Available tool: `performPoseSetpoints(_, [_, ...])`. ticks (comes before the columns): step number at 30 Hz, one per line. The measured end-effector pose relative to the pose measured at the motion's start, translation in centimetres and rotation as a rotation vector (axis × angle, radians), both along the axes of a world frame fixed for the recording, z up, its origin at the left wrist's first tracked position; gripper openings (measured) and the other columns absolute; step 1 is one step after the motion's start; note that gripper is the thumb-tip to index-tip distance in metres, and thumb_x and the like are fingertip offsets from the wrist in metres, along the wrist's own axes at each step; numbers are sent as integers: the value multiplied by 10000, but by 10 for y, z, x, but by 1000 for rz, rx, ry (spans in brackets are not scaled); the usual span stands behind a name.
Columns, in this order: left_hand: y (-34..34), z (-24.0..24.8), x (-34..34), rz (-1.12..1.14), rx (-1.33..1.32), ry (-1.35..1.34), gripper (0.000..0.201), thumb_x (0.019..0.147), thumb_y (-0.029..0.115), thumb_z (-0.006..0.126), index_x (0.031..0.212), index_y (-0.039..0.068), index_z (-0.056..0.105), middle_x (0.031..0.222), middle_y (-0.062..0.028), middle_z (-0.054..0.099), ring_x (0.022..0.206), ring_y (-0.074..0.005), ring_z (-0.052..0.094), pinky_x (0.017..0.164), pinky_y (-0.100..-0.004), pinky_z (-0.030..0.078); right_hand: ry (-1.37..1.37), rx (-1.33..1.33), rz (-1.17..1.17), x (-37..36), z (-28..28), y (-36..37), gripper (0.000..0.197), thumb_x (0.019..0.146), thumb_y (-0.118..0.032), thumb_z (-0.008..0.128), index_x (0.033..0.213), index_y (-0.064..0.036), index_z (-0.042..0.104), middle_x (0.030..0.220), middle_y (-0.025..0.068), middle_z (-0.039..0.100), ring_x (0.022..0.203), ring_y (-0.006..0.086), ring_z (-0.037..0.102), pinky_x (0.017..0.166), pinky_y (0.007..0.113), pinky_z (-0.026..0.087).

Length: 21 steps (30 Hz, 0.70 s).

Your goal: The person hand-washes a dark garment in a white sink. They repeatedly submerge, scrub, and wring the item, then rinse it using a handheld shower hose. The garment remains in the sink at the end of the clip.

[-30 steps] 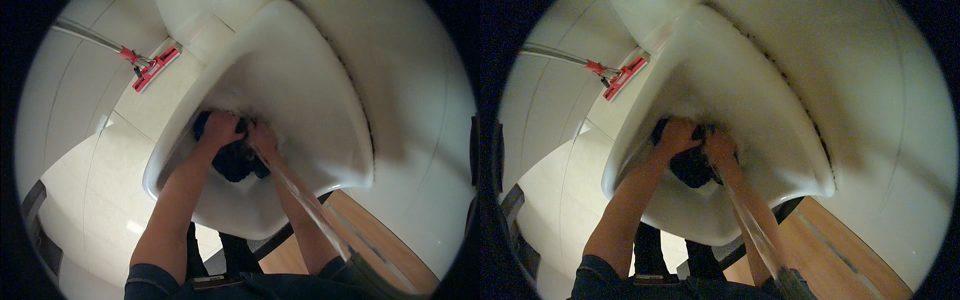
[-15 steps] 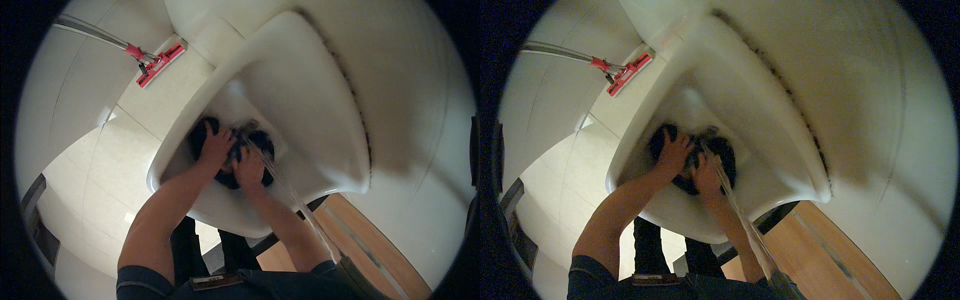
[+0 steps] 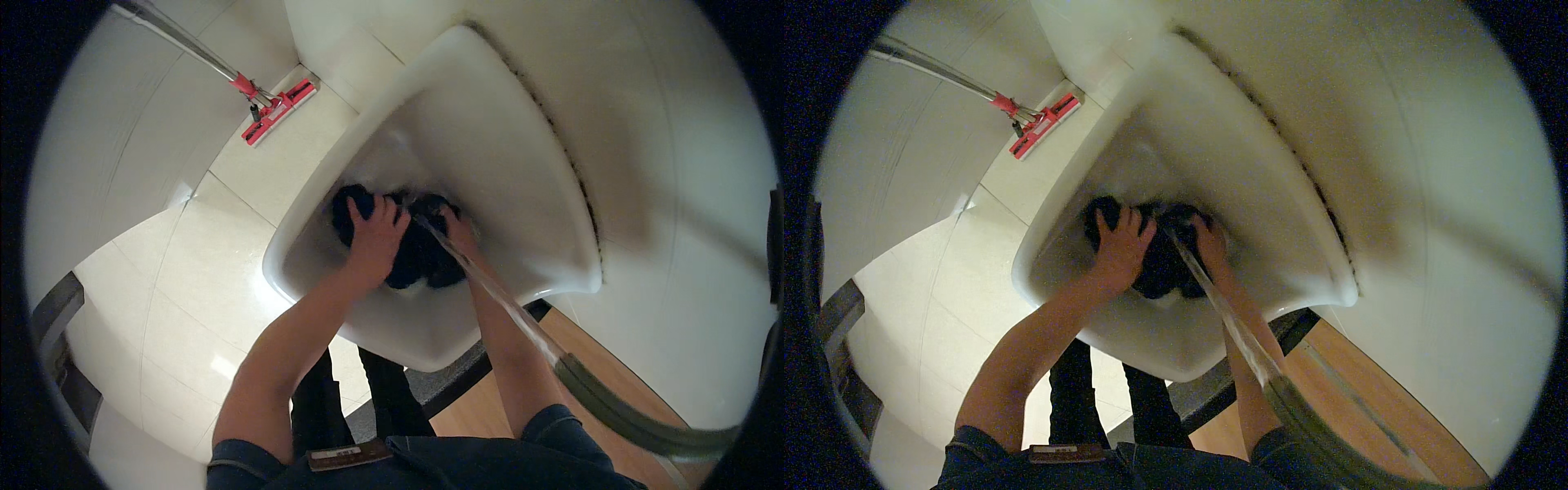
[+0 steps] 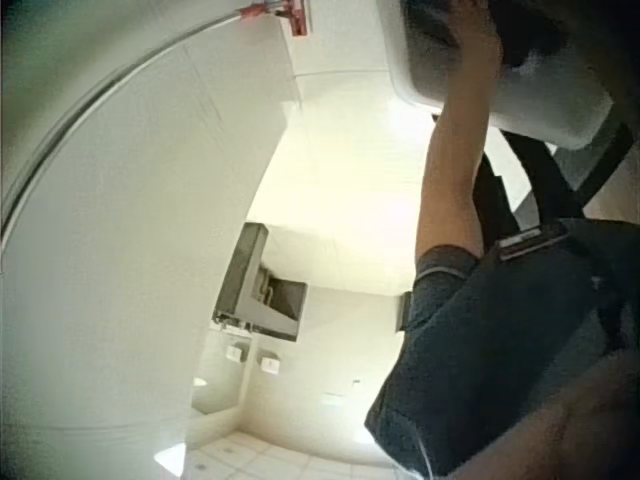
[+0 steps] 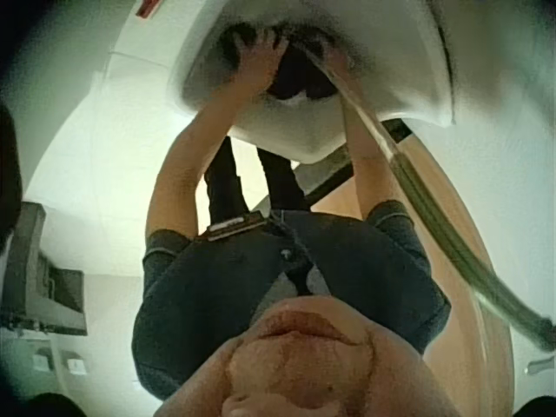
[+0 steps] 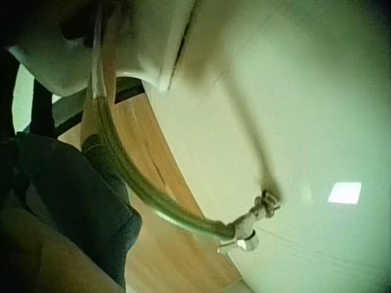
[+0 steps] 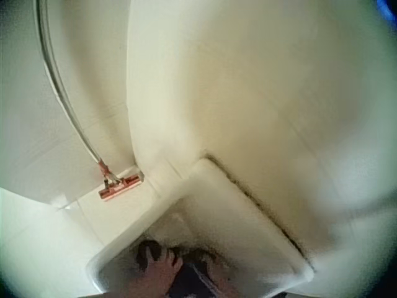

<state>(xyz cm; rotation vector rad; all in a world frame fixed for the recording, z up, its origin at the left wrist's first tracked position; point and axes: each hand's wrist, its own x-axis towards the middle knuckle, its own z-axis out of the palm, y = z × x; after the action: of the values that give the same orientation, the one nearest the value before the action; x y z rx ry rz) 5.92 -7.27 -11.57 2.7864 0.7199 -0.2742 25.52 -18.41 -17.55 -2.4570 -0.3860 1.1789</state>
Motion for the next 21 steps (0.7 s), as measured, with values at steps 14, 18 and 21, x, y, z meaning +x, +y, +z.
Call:
performPoseSetpoints(14, [-46, -45, -26, 378, -657, -20, 410, 729, 122, 652, 1091, 34, 481, 878, -195, 621, 841, -393, 612, 750, -467, 503, 79, 241, -480, -80, 275, -91, 521, 640, -50, 719, 1116, -7, 510, 903, 117, 602, 780, 238, 619, 714, 334, 529])
performPoseSetpoints(18, [27, 60, -44, 208, -715, -230, 379, 641, 74, 678, 987, 37, 530, 839, -187, 625, 847, -362, 614, 735, -458, 497, 41, 388, -442, -72, 327, -99, 604, 633, -20, 692, 1189, -10, 457, 962, 116, 590, 873, 228, 598, 790, 337, 498])
performPoseSetpoints(21, [74, 141, -54, 119, -735, -83, 364, 638, 55, 637, 997, 58, 575, 938, -203, 615, 912, -376, 596, 724, -458, 488, 71, 625, -399, -81, 353, -89, 731, 656, -39, 692, 1324, -32, 396, 1104, 135, 580, 1045, 217, 545, 959, 366, 403])
